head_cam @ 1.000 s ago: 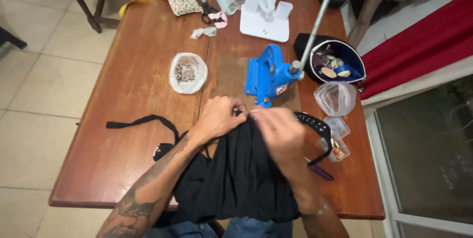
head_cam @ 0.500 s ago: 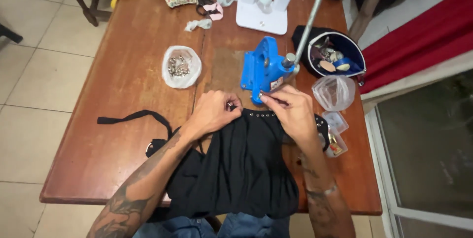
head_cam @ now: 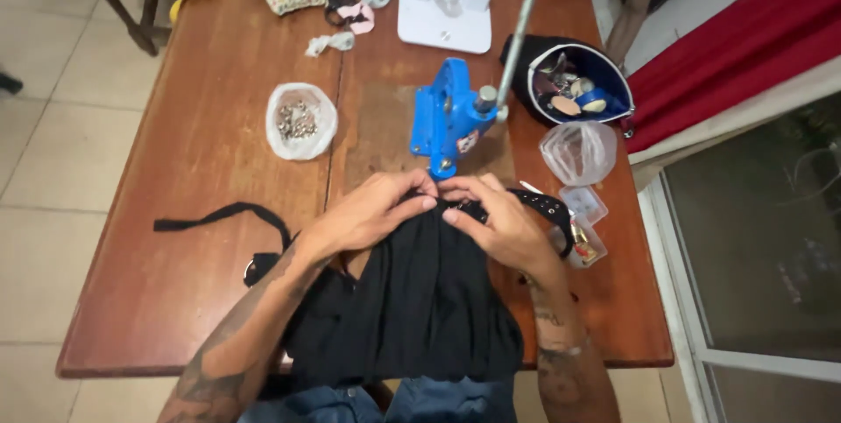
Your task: Attaching metal eyelets to a black garment using a manual hand press and a screwdriver for positioning.
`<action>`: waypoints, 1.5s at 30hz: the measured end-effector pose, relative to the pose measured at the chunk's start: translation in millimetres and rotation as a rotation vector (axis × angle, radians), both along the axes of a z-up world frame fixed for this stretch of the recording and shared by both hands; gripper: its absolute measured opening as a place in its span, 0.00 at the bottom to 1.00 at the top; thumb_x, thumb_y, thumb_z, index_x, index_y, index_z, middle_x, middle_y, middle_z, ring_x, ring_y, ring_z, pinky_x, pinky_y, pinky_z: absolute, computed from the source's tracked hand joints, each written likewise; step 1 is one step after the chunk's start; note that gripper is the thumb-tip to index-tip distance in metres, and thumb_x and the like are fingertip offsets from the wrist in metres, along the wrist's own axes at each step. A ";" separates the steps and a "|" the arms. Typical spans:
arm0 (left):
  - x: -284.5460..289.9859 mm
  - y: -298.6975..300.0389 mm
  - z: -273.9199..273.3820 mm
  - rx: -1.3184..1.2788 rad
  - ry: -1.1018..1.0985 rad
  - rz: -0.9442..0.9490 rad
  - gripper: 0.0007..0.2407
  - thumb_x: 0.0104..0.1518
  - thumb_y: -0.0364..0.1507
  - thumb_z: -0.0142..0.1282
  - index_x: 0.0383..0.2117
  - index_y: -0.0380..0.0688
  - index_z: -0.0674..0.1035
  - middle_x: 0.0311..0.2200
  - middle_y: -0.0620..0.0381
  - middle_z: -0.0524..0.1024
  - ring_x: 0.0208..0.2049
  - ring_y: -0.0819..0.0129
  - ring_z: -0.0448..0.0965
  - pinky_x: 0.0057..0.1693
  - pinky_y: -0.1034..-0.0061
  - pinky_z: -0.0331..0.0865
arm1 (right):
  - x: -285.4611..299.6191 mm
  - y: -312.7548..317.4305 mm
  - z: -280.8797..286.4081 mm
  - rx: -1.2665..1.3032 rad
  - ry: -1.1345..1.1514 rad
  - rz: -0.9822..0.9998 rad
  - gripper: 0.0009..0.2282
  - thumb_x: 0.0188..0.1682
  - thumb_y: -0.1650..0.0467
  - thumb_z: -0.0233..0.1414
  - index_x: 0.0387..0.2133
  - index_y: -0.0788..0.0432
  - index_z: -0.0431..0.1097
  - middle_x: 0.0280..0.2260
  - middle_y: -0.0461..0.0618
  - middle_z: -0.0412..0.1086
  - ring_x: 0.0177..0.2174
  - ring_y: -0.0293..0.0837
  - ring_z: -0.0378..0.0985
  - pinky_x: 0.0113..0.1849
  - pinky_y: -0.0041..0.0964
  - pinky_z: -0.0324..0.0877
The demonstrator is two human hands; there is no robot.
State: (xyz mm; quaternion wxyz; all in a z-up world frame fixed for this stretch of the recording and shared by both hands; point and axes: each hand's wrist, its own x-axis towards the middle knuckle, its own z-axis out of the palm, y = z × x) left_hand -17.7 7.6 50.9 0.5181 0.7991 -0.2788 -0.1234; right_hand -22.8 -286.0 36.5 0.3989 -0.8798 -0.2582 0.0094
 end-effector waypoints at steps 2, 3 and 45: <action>2.1 -4.2 -8.8 -0.004 0.016 -0.014 0.10 0.79 0.38 0.58 0.50 0.45 0.82 0.39 0.34 0.87 0.48 0.31 0.92 0.55 0.41 0.81 | 5.1 -11.2 -16.4 0.031 0.047 0.022 0.18 0.63 0.65 0.67 0.65 0.55 0.82 0.44 0.59 0.83 0.46 0.53 0.85 0.49 0.51 0.84; 4.0 -3.5 -13.6 -0.013 0.045 0.002 0.11 0.79 0.38 0.58 0.50 0.44 0.83 0.38 0.36 0.87 0.45 0.35 0.91 0.54 0.42 0.81 | 10.3 -15.6 -22.8 0.096 0.086 0.044 0.14 0.66 0.65 0.66 0.60 0.55 0.84 0.43 0.57 0.82 0.47 0.48 0.83 0.51 0.49 0.82; 53.0 -28.0 -69.2 -0.437 0.441 0.427 0.08 0.68 0.34 0.71 0.39 0.42 0.89 0.25 0.69 0.76 0.26 0.79 0.77 0.32 0.84 0.72 | 56.7 32.5 -18.1 0.794 0.681 -0.314 0.09 0.59 0.73 0.68 0.49 0.65 0.82 0.37 0.60 0.88 0.34 0.49 0.96 0.37 0.45 0.92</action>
